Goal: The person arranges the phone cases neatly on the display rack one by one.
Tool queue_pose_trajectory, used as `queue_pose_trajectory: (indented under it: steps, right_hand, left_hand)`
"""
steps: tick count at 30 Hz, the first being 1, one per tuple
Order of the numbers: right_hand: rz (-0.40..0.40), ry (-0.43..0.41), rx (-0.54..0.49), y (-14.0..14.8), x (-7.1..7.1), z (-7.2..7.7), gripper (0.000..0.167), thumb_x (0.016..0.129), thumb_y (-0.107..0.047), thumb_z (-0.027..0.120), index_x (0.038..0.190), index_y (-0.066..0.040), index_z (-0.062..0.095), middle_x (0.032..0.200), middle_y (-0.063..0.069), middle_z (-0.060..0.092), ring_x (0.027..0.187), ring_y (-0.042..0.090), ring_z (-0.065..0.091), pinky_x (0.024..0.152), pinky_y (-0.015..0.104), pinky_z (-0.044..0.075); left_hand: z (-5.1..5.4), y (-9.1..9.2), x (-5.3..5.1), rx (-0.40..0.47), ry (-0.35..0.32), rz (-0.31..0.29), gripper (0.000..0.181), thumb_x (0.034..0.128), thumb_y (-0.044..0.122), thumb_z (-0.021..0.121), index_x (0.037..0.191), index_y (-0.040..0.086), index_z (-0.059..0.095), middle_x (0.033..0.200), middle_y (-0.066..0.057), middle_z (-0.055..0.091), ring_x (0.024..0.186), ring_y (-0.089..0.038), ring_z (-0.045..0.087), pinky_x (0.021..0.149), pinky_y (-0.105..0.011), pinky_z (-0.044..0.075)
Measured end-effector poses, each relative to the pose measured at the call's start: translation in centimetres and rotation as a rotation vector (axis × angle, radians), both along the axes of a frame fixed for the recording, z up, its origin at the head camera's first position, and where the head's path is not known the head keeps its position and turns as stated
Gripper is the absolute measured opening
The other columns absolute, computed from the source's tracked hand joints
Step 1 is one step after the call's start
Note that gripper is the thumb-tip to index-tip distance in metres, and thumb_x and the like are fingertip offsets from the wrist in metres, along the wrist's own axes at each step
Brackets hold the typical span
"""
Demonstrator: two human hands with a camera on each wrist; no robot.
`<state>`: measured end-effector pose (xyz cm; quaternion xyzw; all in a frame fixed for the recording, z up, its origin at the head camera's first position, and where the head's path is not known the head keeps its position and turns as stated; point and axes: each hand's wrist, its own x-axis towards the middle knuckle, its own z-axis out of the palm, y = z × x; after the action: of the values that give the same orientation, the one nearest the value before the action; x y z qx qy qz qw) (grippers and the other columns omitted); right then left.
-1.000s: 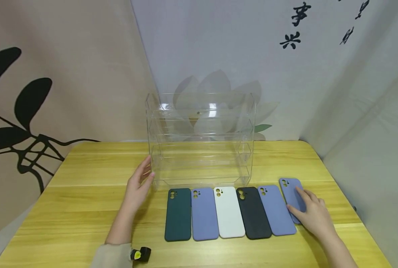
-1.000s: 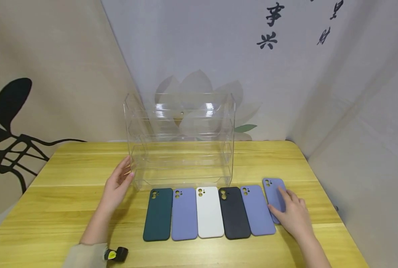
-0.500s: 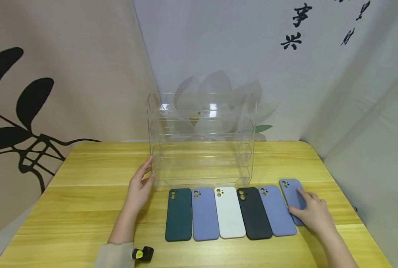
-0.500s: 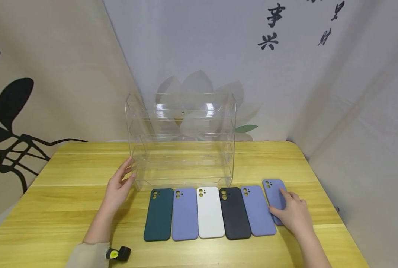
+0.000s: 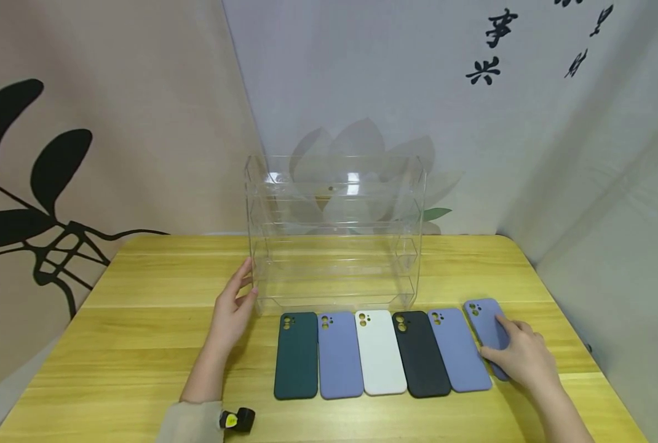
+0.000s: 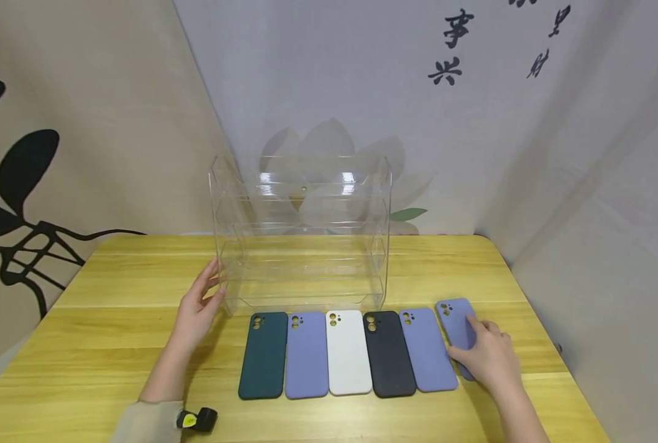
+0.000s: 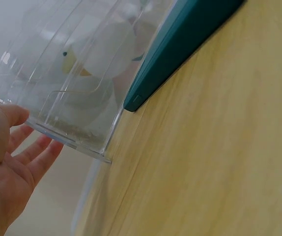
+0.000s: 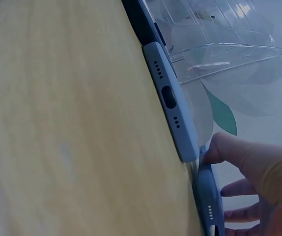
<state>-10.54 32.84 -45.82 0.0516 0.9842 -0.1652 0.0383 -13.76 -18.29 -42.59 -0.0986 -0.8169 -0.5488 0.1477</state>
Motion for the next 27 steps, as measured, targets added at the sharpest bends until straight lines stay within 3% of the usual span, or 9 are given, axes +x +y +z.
queue_pose_trajectory:
  steps: [8, 15, 21, 27]
  right_hand:
    - [-0.029, 0.098, -0.035, -0.2, 0.5, 0.7, 0.086, 0.074, -0.033, 0.074, 0.142, 0.006, 0.037, 0.128, 0.039, 0.037, 0.104, 0.058, 0.040, 0.072, 0.066, 0.042]
    - [-0.055, 0.203, -0.046, -0.7, 0.6, 1.4, 0.084, 0.074, -0.030, 0.073, 0.144, 0.002, 0.037, 0.130, 0.035, 0.038, 0.105, 0.056, 0.039, 0.069, 0.065, 0.042]
    - [-0.096, 0.264, -0.077, -1.7, 0.8, 2.5, 0.085, 0.075, -0.028, 0.072, 0.146, -0.001, 0.034, 0.134, 0.034, 0.037, 0.111, 0.055, 0.036, 0.068, 0.066, 0.042]
    - [-0.133, 0.344, -0.123, -2.9, 0.9, 3.9, 0.084, 0.076, -0.026, 0.071, 0.148, -0.005, 0.034, 0.137, 0.030, 0.036, 0.112, 0.052, 0.036, 0.069, 0.064, 0.042]
  left_hand:
    - [0.1, 0.1, 0.0, -0.003, -0.012, 0.005, 0.061, 0.0933, -0.010, 0.051, 0.149, 0.002, 0.030, 0.142, -0.024, 0.042, 0.120, -0.040, 0.048, 0.088, -0.047, 0.047]
    - [0.0, 0.0, 0.0, 0.020, -0.020, 0.004, 0.060, 0.0935, -0.009, 0.052, 0.149, 0.004, 0.031, 0.142, -0.023, 0.041, 0.121, -0.040, 0.047, 0.086, -0.021, 0.046]
    - [0.0, 0.1, -0.1, 0.014, -0.022, 0.004, 0.060, 0.0936, -0.010, 0.051, 0.149, 0.003, 0.031, 0.142, -0.024, 0.041, 0.120, -0.040, 0.047, 0.088, -0.044, 0.047]
    - [-0.1, 0.0, -0.1, 0.013, -0.021, 0.005, 0.060, 0.0937, -0.009, 0.051, 0.149, 0.004, 0.031, 0.142, -0.024, 0.041, 0.120, -0.039, 0.048, 0.088, -0.045, 0.047]
